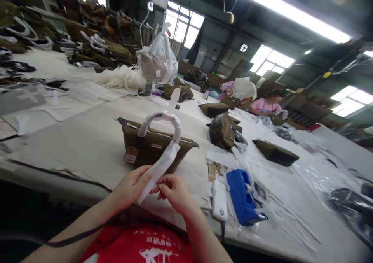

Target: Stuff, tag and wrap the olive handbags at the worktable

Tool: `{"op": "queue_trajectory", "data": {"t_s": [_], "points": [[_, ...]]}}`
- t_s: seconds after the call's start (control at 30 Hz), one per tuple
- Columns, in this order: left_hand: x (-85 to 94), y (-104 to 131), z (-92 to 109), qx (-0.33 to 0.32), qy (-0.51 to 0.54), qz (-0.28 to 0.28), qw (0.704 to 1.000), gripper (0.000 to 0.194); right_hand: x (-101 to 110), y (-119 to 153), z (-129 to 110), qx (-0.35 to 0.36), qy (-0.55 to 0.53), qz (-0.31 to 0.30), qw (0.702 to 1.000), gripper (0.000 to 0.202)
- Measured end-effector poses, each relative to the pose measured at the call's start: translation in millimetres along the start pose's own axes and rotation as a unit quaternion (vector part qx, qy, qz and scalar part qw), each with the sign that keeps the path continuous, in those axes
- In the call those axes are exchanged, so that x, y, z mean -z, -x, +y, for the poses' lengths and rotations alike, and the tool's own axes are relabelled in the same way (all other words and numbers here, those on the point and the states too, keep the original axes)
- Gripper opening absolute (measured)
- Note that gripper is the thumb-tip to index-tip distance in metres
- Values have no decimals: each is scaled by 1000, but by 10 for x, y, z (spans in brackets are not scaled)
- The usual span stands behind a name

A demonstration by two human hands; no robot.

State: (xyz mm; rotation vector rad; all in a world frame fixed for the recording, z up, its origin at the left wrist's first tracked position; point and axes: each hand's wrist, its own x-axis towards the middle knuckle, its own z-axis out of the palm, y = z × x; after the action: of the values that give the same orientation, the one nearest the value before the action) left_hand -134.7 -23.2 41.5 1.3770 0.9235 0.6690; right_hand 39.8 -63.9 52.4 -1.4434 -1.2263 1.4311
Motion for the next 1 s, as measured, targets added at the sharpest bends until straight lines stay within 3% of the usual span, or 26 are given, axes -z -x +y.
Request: {"op": "queue_trajectory", "data": {"t_s": [0.2, 0.4, 0.67, 0.73, 0.8, 0.9, 1.0], "points": [[-85, 31, 7, -14, -6, 25, 1000, 57, -48, -161, 48, 3, -21, -7, 1000, 15], [-82, 35, -59, -26, -17, 54, 998, 55, -149, -227, 105, 10, -39, 23, 999, 15], [-204, 60, -145, 14, 41, -8, 999, 60, -231, -285, 229, 25, -19, 56, 998, 14], [-154, 28, -183, 7, 39, -36, 999, 58, -205, -330, 314, 30, 9, 64, 997, 13], [-35, -19, -233, -42, -8, -34, 999, 54, -136, -356, 396, 35, 46, 69, 996, 12], [280, -80, -330, -114, -95, 77, 986, 47, 59, -309, 456, 39, 97, 78, 991, 16], [722, -115, -464, -164, -93, 275, 943, 42, 350, -166, 411, 44, 125, 101, 986, 34]]}}
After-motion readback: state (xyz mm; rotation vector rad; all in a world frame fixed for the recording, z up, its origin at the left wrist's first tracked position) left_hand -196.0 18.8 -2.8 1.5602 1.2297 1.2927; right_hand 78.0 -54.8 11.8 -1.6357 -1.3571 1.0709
